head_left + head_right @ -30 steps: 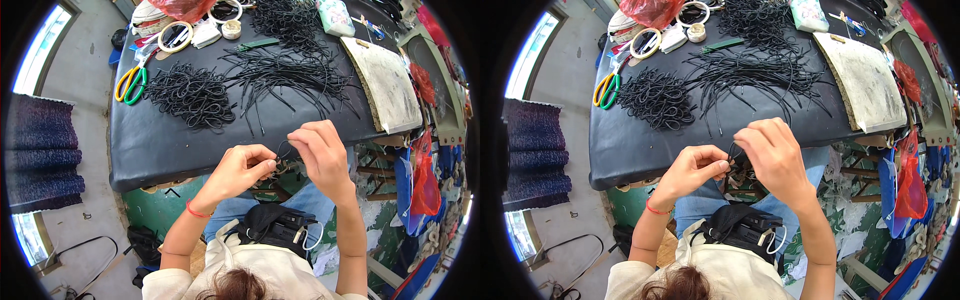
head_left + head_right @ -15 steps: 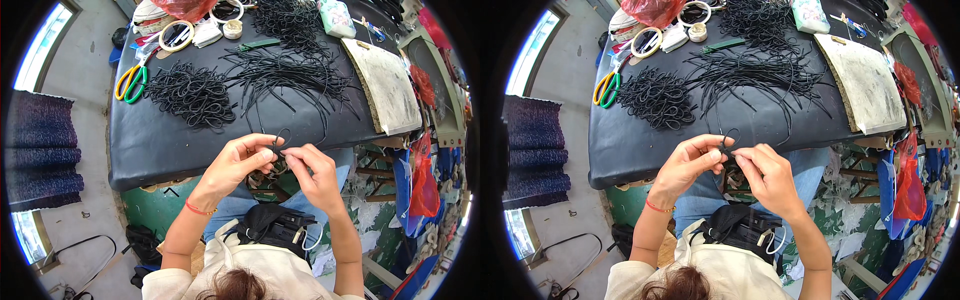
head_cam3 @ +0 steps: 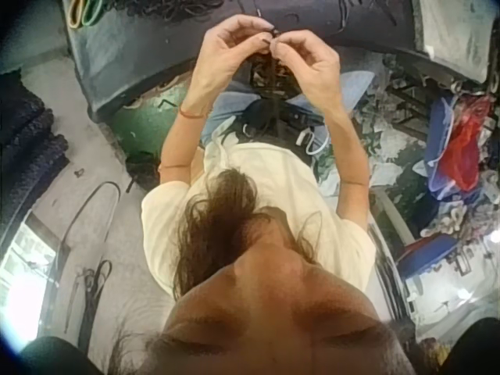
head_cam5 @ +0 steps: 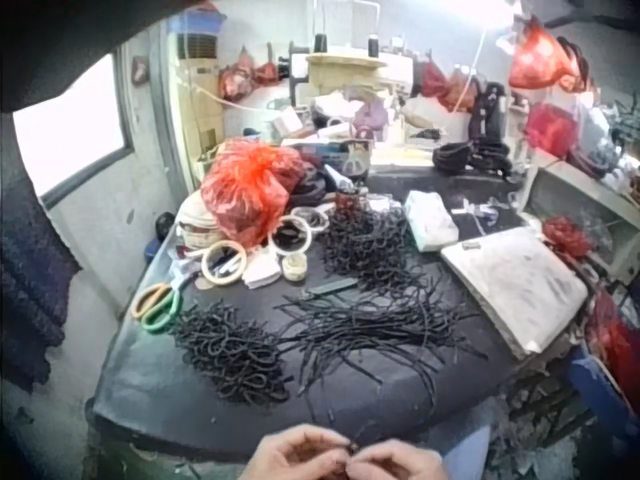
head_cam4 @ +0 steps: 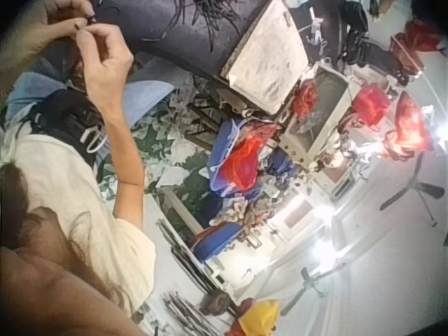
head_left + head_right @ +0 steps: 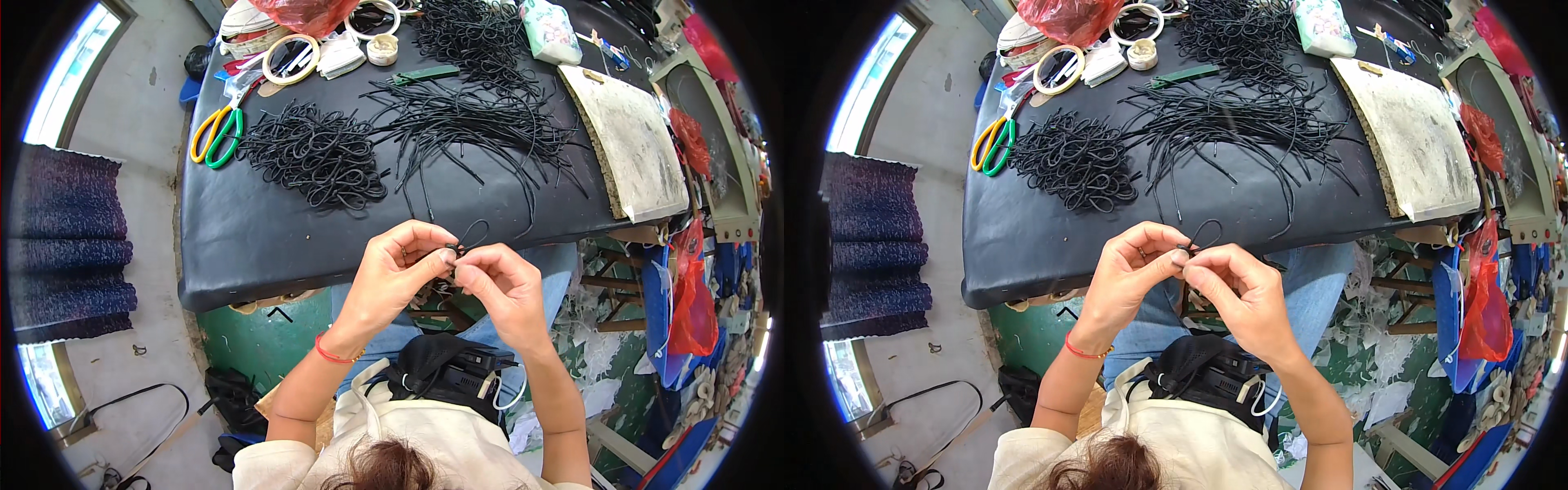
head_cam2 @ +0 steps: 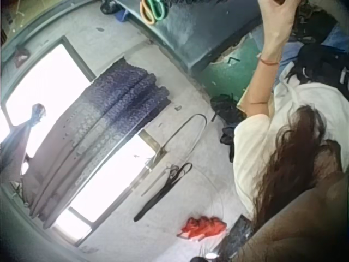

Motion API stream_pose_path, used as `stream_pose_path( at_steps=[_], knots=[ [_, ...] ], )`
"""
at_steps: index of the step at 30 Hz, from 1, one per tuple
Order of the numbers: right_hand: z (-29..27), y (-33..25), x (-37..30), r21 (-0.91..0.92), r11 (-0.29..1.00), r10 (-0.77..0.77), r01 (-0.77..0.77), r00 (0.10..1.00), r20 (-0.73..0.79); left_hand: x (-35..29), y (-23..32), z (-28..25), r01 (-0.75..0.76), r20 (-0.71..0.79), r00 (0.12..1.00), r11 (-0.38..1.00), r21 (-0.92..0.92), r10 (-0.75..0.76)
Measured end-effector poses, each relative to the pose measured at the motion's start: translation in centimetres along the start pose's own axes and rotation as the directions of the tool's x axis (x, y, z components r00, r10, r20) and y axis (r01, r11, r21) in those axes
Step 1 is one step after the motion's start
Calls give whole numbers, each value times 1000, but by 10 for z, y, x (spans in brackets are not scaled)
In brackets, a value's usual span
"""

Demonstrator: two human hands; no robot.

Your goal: The person sits at a cluttered workbench and repeatedly ties small black cords into knots by hand. They pick up individual cords from a pile, form a loop, and tighten the knot before placing the finished item back onto the table.

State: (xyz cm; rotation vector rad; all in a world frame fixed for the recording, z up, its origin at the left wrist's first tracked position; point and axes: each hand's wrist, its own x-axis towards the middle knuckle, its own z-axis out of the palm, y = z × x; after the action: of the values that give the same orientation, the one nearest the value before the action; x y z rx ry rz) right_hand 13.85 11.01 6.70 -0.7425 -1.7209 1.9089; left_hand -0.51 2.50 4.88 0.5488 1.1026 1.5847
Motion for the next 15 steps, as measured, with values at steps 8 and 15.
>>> stream_pose_path(
  at_steps=[8,15],
  knots=[
    [15,4,4,-93,996,-17,-7,968,-251,-4,-24,23,-253,-231,939,967,40,255],
    [-8,10,16,-192,981,-39,27,998,-55,-8,2,15,-70,-66,992,919,387,103]
  ],
)
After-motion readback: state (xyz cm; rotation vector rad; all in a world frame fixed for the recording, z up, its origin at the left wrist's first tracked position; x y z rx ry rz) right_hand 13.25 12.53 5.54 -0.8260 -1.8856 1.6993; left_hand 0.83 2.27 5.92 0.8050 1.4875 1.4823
